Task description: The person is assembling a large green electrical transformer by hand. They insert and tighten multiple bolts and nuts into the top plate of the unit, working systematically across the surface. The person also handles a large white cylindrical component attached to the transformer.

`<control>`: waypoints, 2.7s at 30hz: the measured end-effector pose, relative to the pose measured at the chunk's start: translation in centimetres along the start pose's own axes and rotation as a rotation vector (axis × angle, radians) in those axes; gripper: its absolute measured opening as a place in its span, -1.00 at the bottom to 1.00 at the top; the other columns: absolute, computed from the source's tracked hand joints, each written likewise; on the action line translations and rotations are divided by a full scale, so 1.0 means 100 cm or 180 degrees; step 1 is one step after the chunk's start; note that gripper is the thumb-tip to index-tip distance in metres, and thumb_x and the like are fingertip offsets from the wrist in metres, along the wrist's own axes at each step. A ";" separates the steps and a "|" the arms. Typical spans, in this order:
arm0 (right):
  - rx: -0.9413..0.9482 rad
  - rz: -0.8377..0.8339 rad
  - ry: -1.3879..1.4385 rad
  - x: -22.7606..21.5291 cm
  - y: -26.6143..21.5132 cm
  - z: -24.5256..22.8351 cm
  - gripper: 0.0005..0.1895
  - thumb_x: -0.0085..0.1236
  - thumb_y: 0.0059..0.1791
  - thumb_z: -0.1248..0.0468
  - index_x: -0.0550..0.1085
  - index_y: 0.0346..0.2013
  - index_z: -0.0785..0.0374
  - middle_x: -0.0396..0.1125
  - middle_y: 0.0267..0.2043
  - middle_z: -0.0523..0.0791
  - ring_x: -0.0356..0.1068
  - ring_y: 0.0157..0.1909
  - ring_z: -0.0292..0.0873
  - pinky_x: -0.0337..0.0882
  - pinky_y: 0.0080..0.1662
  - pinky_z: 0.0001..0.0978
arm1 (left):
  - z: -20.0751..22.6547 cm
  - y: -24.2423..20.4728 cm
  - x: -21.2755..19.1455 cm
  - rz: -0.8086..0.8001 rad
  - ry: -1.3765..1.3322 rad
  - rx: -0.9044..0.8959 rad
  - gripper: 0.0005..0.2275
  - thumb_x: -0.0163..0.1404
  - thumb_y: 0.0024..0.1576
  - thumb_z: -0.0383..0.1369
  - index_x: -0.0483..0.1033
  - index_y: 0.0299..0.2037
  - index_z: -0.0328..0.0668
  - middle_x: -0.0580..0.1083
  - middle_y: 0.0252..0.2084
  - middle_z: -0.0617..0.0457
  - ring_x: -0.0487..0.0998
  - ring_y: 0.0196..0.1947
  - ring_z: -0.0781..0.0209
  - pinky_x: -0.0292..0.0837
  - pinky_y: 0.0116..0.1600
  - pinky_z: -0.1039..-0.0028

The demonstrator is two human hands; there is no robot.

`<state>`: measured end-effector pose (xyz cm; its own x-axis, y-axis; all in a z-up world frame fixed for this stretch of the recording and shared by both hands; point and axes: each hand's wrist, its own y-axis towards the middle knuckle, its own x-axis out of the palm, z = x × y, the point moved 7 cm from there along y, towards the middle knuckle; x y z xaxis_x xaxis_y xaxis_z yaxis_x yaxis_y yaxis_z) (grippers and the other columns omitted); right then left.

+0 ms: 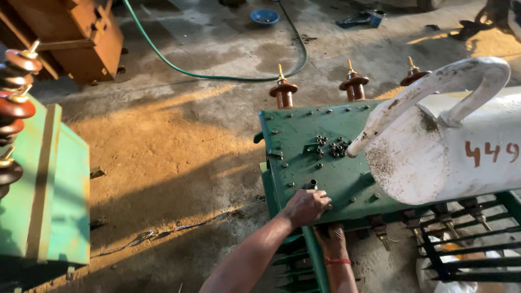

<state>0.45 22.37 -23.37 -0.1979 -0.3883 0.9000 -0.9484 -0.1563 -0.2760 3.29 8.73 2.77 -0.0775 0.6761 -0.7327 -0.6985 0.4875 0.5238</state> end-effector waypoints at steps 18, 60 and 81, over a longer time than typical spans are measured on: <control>-0.1784 -0.0826 -0.4893 0.031 -0.036 -0.023 -0.73 0.17 -0.08 0.25 0.47 -0.14 0.33 0.43 -0.16 0.03 0.38 -0.14 0.02 0.37 -0.10 -0.16 | -0.004 -0.003 0.021 -0.0042 0.0544 0.0294 -0.87 0.09 0.15 -0.25 0.52 -0.28 -0.11 0.49 -0.29 0.01 0.61 -0.25 -0.02 0.52 -0.16 0.21; -0.1144 -0.1199 -0.4394 0.038 -0.041 -0.016 -0.77 0.15 -0.03 0.35 0.48 -0.09 0.35 0.38 -0.21 -0.03 0.34 -0.15 -0.17 0.38 -0.04 -0.26 | 0.001 -0.002 0.011 -0.0100 0.0401 -0.0062 -0.79 0.10 0.18 -0.21 0.45 -0.31 -0.17 0.48 -0.30 -0.03 0.60 -0.23 -0.09 0.53 -0.19 0.16; 0.0448 -0.1871 -0.1229 0.034 -0.046 0.000 -0.72 -0.02 0.07 0.27 0.42 0.02 0.37 0.39 -0.10 -0.04 0.39 -0.10 -0.12 0.40 -0.02 -0.28 | 0.000 -0.004 0.014 0.0017 0.0350 -0.0079 -0.81 0.07 0.22 -0.22 0.47 -0.26 -0.16 0.51 -0.24 -0.02 0.60 -0.23 -0.08 0.54 -0.17 0.18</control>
<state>4.15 21.75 -19.04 0.4623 -0.4935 0.7367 -0.8250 -0.5439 0.1535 3.41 9.46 1.54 -0.1578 0.6132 -0.7740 -0.7153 0.4694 0.5178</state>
